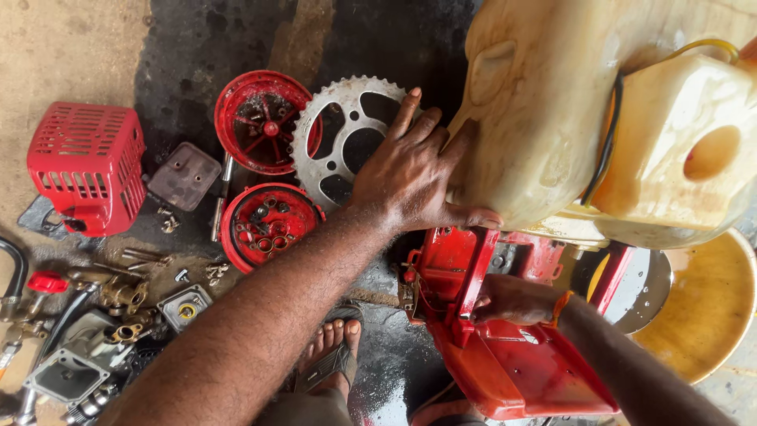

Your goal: The person kneels on the floor of a repair shop working on a small red engine with a large plastic fuel tank. They hold the tank steady with one hand while the other hand manipulates parts and fittings on the engine body, occasionally reaching into the basin of water beside the engine.

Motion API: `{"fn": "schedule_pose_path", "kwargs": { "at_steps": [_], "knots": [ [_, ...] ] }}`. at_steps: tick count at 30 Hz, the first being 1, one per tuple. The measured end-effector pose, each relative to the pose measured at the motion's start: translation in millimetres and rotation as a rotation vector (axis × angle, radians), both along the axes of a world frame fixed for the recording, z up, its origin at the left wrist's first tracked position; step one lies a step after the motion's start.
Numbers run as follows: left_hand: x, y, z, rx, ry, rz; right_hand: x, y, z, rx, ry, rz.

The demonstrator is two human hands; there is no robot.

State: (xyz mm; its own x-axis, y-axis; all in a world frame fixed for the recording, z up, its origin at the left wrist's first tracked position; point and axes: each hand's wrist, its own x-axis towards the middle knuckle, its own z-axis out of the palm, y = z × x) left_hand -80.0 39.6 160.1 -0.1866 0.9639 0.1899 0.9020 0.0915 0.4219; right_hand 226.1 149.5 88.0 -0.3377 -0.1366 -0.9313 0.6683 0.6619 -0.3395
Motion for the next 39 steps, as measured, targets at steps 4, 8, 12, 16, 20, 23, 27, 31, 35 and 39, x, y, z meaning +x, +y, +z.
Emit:
{"fn": "schedule_pose_path", "kwargs": {
  "at_steps": [4,8,12,16,20,23,27,31,35,39],
  "knots": [
    [0,1,1,0.003,-0.005,0.014,-9,-23,-13,-0.255,0.279,-0.262],
    [0,0,3,0.006,-0.014,0.02,-9,-42,-20,-0.209,0.715,-0.263],
    [-1,0,4,-0.116,-0.033,-0.018,-5,-28,-8,-0.126,0.41,-0.142],
    [-1,-1,4,0.008,-0.017,0.005,-8,-19,10,0.217,0.33,0.248],
    [0,0,3,0.033,0.015,0.018,-12,-29,19,0.098,0.363,0.112],
    [0,0,2,0.013,-0.009,0.001,-16,-40,22,-0.196,0.547,-0.119],
    [-1,0,1,0.014,-0.027,-0.014,-25,-50,29,-0.299,0.632,-0.142],
    [0,0,0,0.056,0.005,0.025,-26,-46,50,0.025,0.408,0.009],
    [0,-1,1,0.012,-0.004,0.005,-24,-40,63,0.293,0.399,0.447],
    [-2,0,3,-0.054,-0.043,-0.015,-19,-36,67,0.206,0.33,0.131]
  ]
}}
